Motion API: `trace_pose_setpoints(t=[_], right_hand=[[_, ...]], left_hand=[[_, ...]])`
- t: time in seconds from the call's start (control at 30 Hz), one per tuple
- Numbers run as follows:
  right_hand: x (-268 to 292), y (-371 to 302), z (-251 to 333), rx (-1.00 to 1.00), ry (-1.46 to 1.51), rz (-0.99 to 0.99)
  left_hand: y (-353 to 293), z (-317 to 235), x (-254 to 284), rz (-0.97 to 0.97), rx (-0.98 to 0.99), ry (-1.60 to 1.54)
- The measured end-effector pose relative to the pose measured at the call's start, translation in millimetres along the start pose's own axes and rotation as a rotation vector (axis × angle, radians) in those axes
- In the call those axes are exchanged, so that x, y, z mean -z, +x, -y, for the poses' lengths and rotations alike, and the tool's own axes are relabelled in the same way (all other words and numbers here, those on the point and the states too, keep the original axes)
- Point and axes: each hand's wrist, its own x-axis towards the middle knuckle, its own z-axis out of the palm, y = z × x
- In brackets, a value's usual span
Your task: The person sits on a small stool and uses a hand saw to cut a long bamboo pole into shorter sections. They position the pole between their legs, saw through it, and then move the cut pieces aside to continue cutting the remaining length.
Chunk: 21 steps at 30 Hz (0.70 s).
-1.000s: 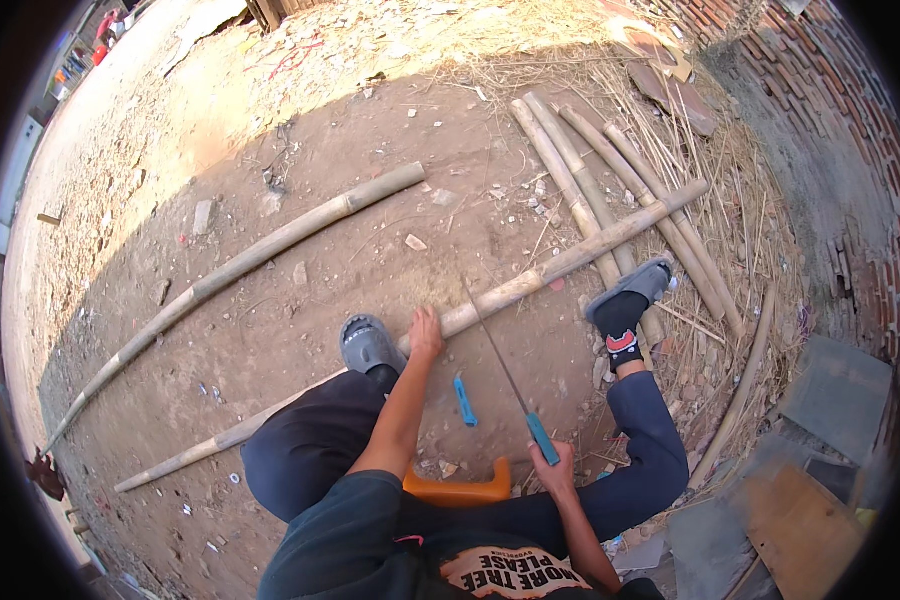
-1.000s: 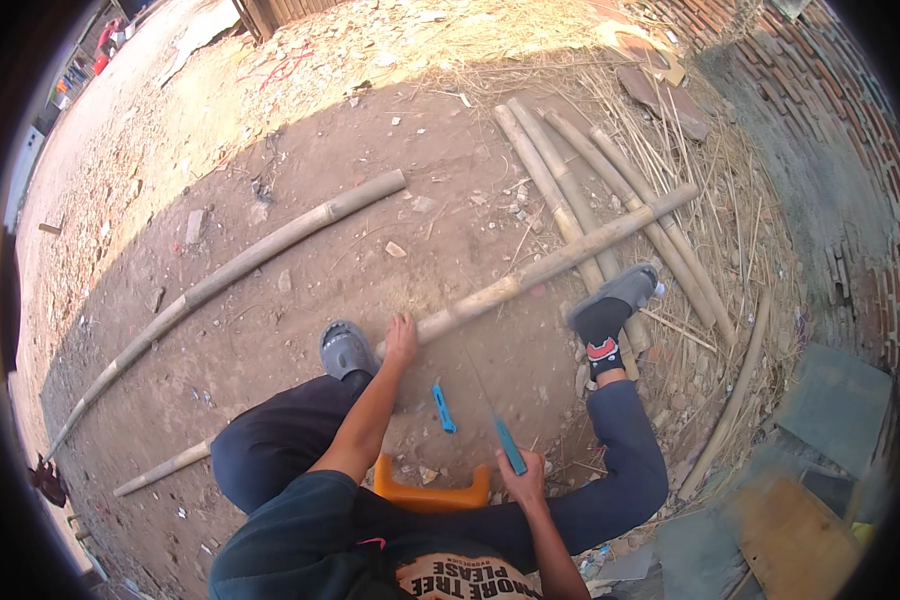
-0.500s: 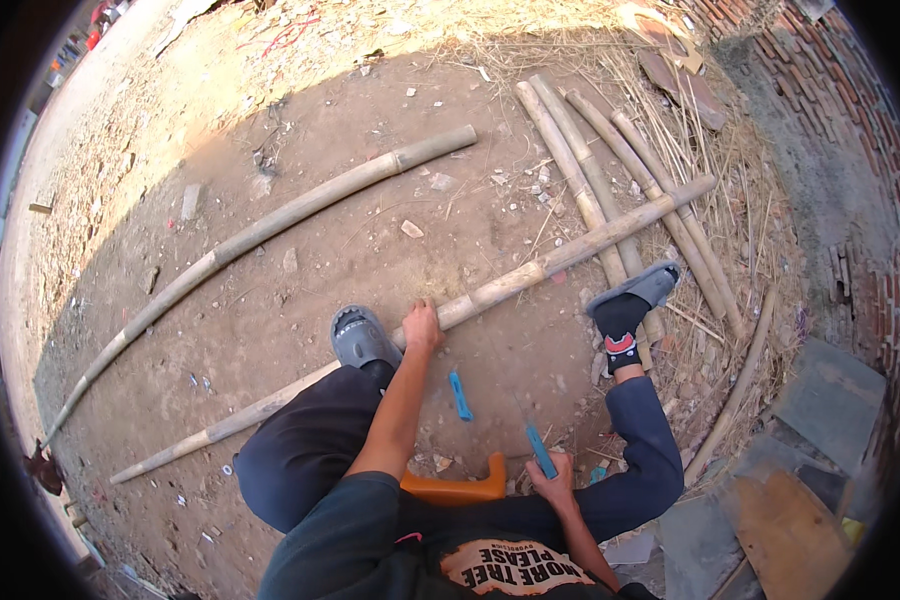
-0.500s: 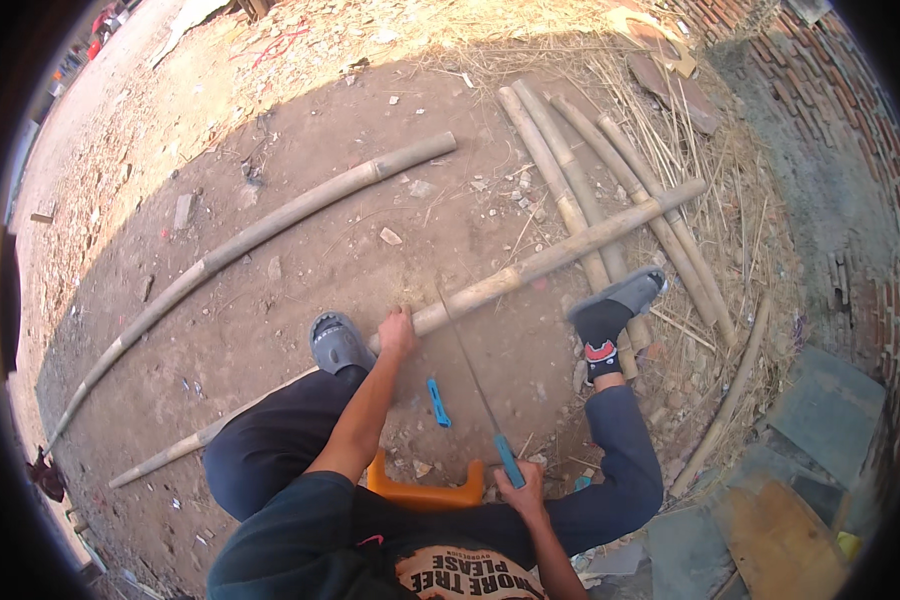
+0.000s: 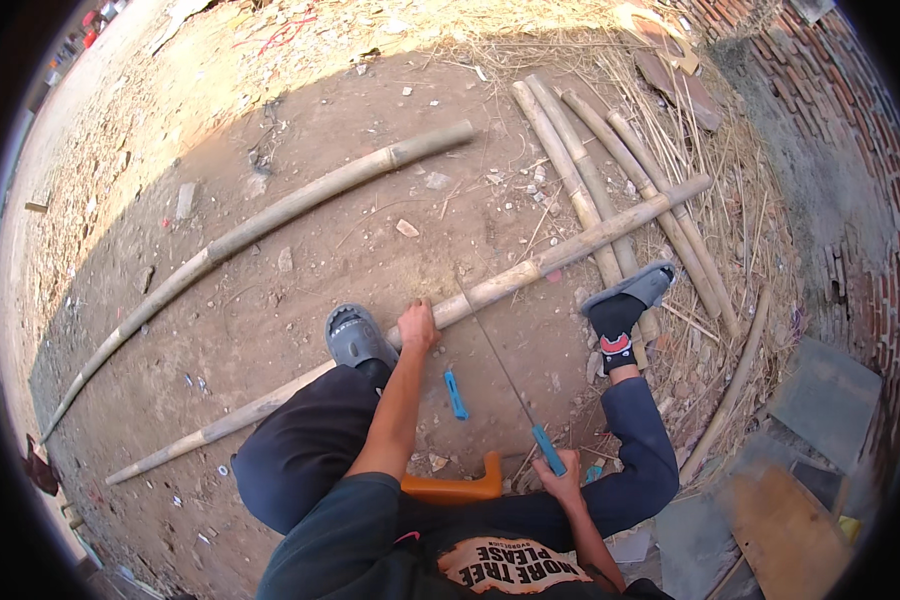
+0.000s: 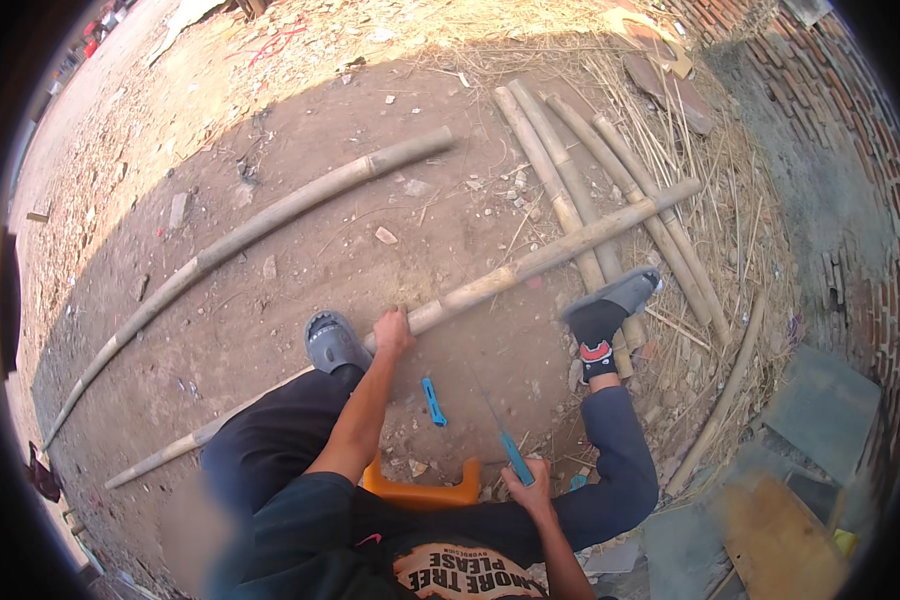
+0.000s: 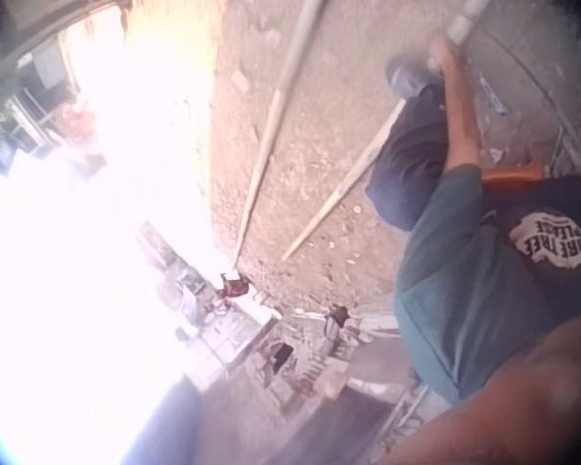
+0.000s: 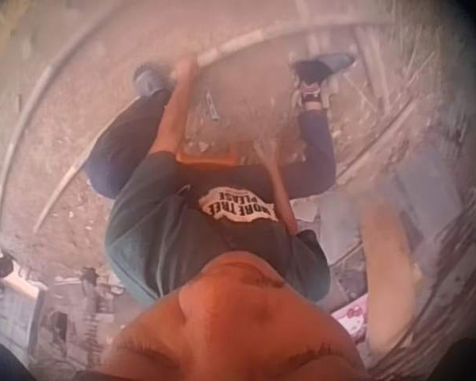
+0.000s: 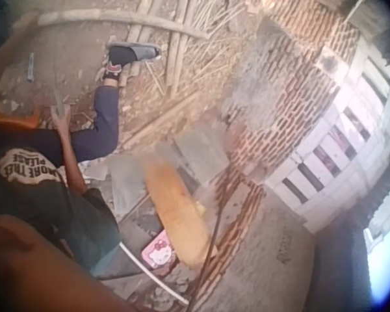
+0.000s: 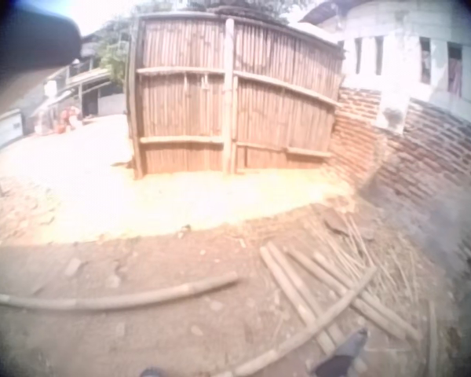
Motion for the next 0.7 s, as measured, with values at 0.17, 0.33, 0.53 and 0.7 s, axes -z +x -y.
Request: trace_pose_setpoints(t=[0.17, 0.33, 0.53, 0.7], right_hand=[[-52.2, 82.2, 3.0, -0.013, 0.135, -0.059], [-43.2, 68.0, 29.3, 0.039, -0.005, 0.022], [-4.9, 0.2, 45.0, -0.051, -0.031, -0.027], [-6.1, -39.9, 87.7, -0.126, -0.026, -0.127]], left_hand=[[1.1, -2.4, -1.0, 0.034, 0.026, -0.006], [-2.3, -1.3, 0.9, 0.026, 0.009, -0.001], [4.9, 6.6, -2.8, 0.024, 0.031, -0.026], [5.0, 6.4, 0.3, 0.089, -0.008, -0.033]])
